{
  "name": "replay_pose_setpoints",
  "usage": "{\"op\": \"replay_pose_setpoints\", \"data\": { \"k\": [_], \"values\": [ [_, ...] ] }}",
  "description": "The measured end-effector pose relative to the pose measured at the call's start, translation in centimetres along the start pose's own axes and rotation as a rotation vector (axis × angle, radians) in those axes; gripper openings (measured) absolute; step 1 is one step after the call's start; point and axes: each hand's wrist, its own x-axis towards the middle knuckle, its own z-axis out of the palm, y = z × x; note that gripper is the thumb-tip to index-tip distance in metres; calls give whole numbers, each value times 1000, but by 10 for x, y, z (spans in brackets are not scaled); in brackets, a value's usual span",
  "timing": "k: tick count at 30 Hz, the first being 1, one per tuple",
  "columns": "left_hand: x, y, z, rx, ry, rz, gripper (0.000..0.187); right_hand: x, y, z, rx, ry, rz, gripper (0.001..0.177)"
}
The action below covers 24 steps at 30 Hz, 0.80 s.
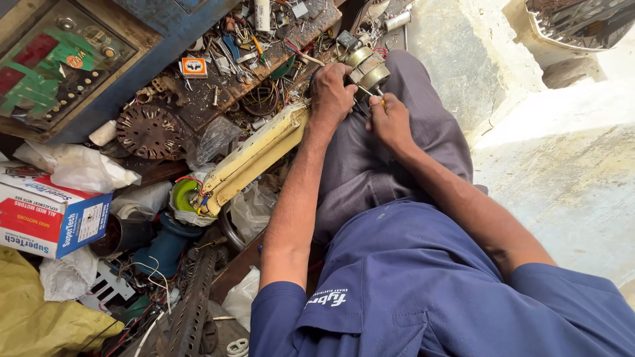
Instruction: The person sits on the workshop floor and works on a small electric motor/pump assembly held on their lap, turning and fitting its parts by hand. They pick small components from the cluttered workbench, press and align parts onto the housing, and near the end use pliers and a screwdriver-like tool on the assembly.
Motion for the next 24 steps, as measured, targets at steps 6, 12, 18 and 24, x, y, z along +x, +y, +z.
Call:
{"op": "replay_pose_setpoints", "data": {
  "k": [6,12,18,24],
  "values": [
    [-1,-4,2,-1,11,11,36,2,19,4,37,-57,-9,29],
    [-5,0,-1,17,40,59,38,-9,-19,-1,-385,89,-204,26],
    [-9,-1,2,-3,56,49,34,1,13,19,-188,35,-171,25],
    [-6,-3,16,-2,92,125,35,10,-8,7,776,-391,584,37]
  ]
}}
